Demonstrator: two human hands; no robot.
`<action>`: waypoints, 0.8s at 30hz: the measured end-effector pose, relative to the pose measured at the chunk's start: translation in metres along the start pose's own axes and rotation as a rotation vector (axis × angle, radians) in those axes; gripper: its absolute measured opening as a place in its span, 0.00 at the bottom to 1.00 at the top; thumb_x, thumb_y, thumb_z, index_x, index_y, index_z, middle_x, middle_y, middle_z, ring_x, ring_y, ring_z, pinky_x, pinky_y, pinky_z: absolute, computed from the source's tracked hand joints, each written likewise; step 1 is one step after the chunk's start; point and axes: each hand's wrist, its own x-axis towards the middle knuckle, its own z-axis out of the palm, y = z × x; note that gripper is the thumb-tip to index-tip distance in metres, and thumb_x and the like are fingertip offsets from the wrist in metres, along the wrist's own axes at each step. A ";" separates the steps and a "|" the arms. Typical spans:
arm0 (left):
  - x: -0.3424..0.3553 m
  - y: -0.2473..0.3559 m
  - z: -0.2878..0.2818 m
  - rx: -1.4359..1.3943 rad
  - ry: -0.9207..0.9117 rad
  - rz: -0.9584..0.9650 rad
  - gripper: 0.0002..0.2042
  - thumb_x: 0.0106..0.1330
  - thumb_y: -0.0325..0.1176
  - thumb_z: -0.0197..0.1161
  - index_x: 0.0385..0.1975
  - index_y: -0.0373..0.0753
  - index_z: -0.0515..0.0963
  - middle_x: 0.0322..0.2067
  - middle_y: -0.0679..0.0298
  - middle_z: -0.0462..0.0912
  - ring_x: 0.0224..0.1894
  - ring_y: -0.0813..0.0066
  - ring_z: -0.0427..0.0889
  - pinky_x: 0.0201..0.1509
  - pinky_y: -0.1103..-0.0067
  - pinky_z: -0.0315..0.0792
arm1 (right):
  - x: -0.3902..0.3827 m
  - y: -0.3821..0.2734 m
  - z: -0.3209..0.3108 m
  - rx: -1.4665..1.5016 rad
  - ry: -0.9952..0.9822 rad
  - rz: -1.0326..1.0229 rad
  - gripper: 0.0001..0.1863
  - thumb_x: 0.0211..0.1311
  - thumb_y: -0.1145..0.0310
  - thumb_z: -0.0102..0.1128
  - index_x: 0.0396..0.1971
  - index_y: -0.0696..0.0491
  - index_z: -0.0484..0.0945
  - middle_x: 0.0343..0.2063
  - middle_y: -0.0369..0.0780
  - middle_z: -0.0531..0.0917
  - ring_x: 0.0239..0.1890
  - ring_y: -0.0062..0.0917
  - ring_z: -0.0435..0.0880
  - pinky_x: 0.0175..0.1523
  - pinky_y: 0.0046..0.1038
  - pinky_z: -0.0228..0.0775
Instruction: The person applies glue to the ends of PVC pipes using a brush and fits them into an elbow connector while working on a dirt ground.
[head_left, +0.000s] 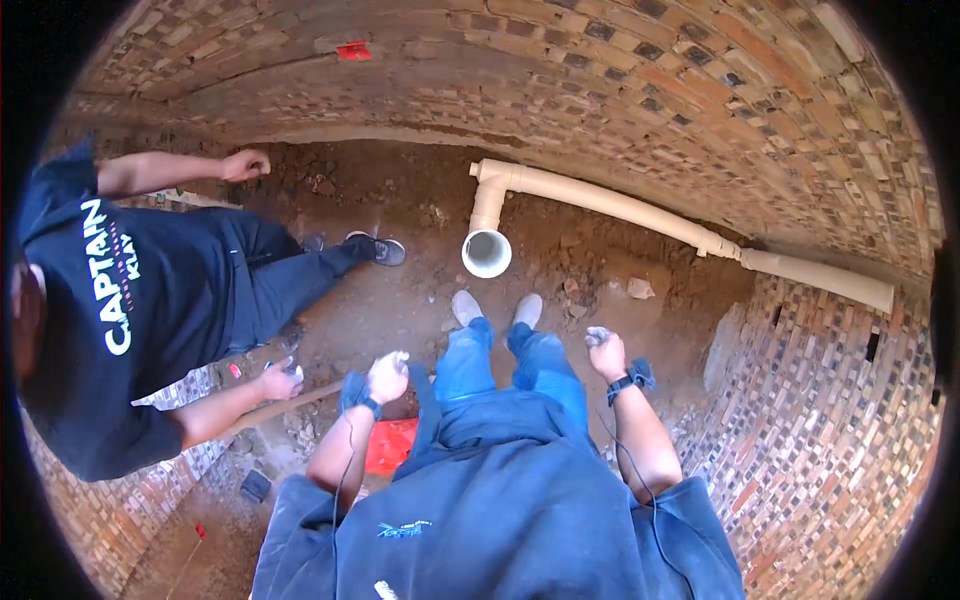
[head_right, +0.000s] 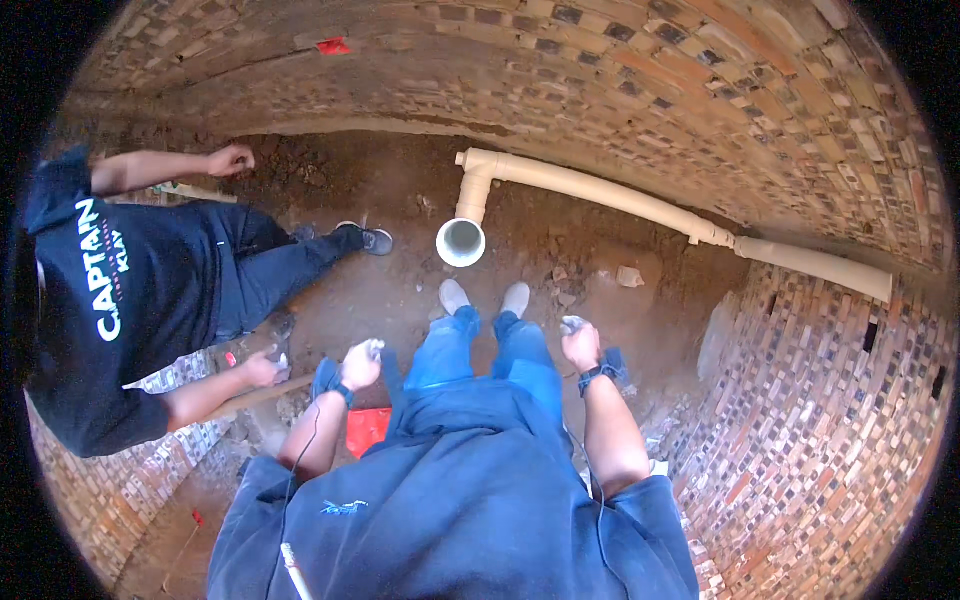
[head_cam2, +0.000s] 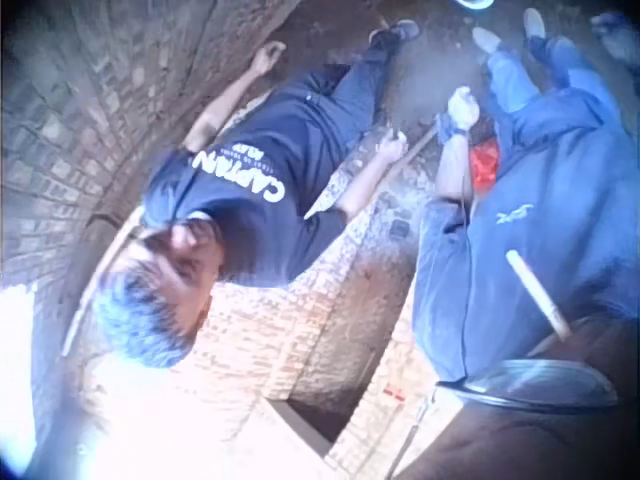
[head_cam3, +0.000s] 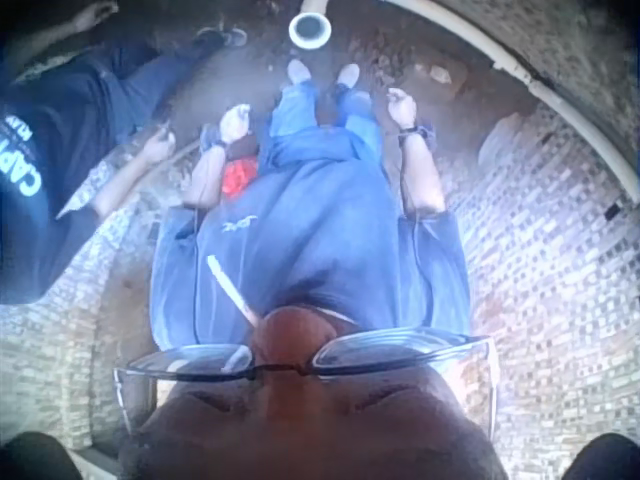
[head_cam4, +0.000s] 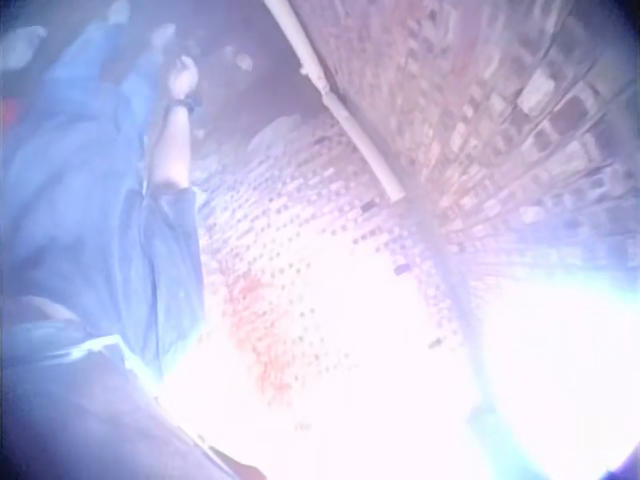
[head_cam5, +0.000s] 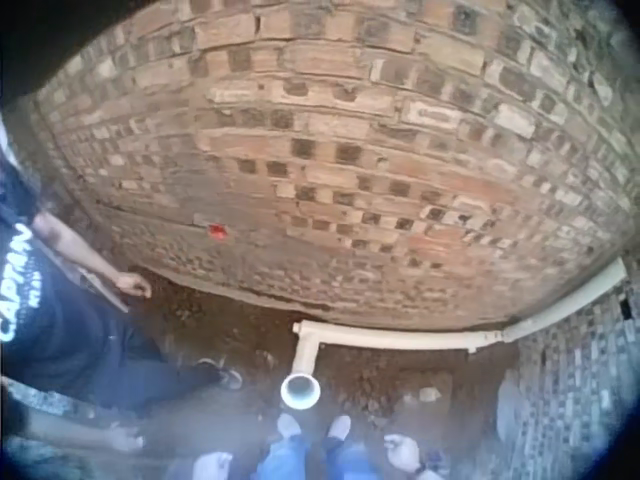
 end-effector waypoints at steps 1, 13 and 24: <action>0.011 0.004 0.000 -0.036 0.000 0.042 0.12 0.64 0.40 0.58 0.39 0.41 0.81 0.38 0.50 0.85 0.42 0.45 0.83 0.47 0.60 0.77 | 0.005 -0.015 -0.002 0.065 -0.020 -0.119 0.16 0.62 0.63 0.59 0.42 0.58 0.85 0.42 0.48 0.87 0.49 0.40 0.85 0.58 0.34 0.75; 0.109 0.137 -0.018 0.087 -0.022 -0.089 0.28 0.65 0.49 0.60 0.59 0.34 0.75 0.47 0.46 0.84 0.52 0.46 0.81 0.58 0.61 0.74 | 0.075 -0.056 0.041 -0.061 -0.364 -0.021 0.21 0.62 0.56 0.61 0.47 0.57 0.83 0.46 0.50 0.85 0.51 0.42 0.84 0.58 0.36 0.74; 0.236 0.118 0.011 0.016 -0.176 -0.032 0.33 0.66 0.53 0.57 0.59 0.28 0.73 0.51 0.39 0.80 0.57 0.44 0.78 0.61 0.61 0.71 | 0.121 -0.186 0.108 0.220 -0.241 0.057 0.35 0.60 0.44 0.58 0.55 0.59 0.77 0.50 0.55 0.82 0.55 0.49 0.80 0.62 0.43 0.70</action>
